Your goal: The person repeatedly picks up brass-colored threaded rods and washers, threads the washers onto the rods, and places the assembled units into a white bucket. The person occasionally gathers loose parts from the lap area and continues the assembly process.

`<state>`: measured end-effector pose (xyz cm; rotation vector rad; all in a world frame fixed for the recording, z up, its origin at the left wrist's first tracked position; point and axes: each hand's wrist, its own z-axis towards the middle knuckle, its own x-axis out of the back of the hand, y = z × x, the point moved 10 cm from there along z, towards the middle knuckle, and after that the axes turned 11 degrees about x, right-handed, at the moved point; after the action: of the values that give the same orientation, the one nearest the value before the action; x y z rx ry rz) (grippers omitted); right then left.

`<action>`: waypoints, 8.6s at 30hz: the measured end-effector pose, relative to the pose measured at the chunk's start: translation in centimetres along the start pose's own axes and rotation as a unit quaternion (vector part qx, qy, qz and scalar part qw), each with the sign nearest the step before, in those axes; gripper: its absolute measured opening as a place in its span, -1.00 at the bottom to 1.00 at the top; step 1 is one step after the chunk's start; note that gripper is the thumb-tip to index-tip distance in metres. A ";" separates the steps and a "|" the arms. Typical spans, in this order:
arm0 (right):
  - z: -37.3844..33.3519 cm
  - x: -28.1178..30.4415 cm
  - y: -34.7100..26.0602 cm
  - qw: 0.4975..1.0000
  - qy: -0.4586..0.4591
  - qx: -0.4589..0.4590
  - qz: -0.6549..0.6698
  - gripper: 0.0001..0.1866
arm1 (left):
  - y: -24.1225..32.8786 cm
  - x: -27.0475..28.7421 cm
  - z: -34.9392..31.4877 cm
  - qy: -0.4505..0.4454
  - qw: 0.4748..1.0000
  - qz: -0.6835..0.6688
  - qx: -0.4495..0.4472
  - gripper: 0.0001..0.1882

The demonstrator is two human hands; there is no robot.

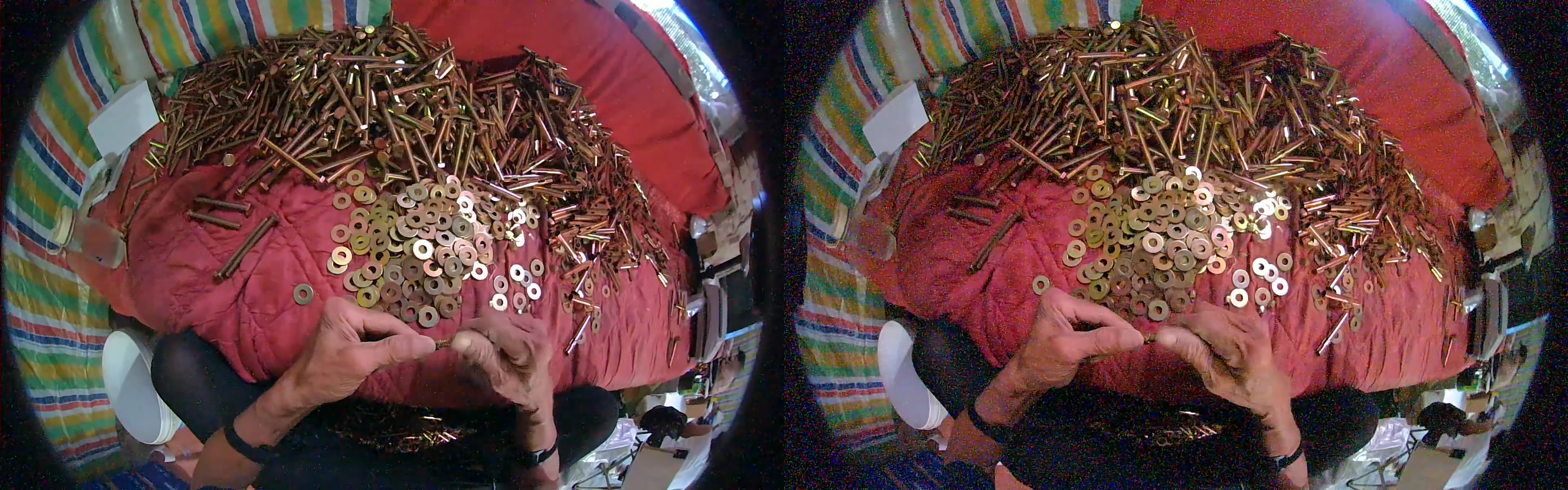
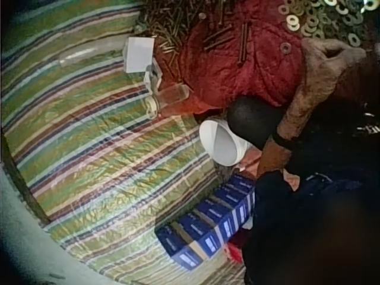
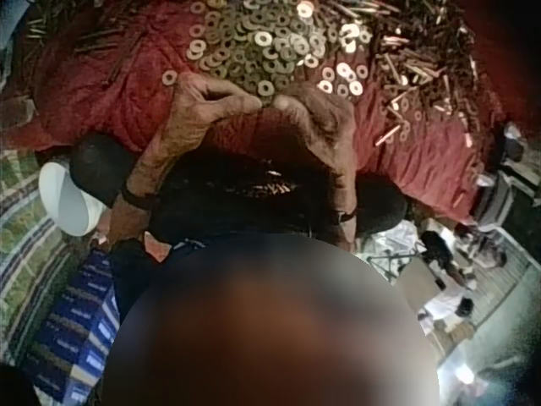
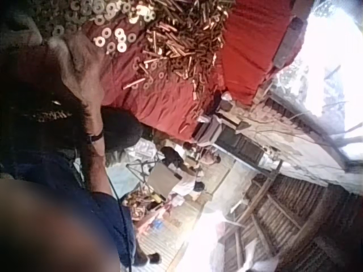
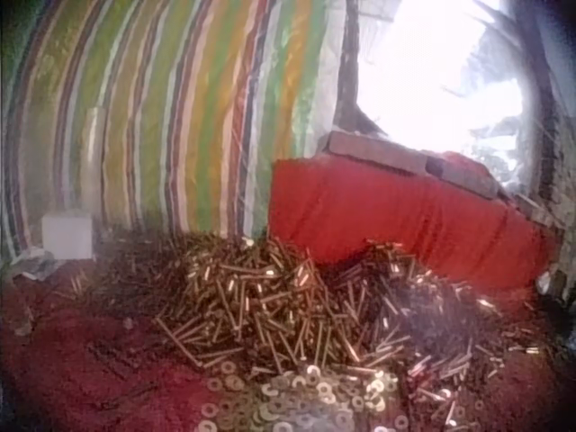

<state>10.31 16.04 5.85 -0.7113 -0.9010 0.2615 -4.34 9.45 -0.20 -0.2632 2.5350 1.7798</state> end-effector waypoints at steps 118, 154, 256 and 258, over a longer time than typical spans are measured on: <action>0.9 -0.9 -0.1 0.992 0.062 0.050 -0.093 -0.61 | 4.7 -0.6 -1.9 0.215 0.883 0.291 -0.300 -0.76; 0.7 7.5 8.9 0.968 0.183 -0.110 -0.135 -0.78 | -2.3 -3.1 0.5 -0.110 0.978 -0.120 0.130 -0.70; 1.2 0.4 0.0 0.997 0.046 0.003 0.065 -0.73 | -1.2 0.3 -0.1 -0.003 0.988 -0.140 0.070 -0.86; 1.2 0.4 -0.7 0.998 0.032 0.039 0.025 -0.71 | -1.2 0.1 -0.1 -0.013 0.987 -0.143 0.066 -0.86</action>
<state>9.51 16.27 7.03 -0.6665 -0.8097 0.3148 -4.21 8.98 -1.29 -0.5636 2.4351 1.4956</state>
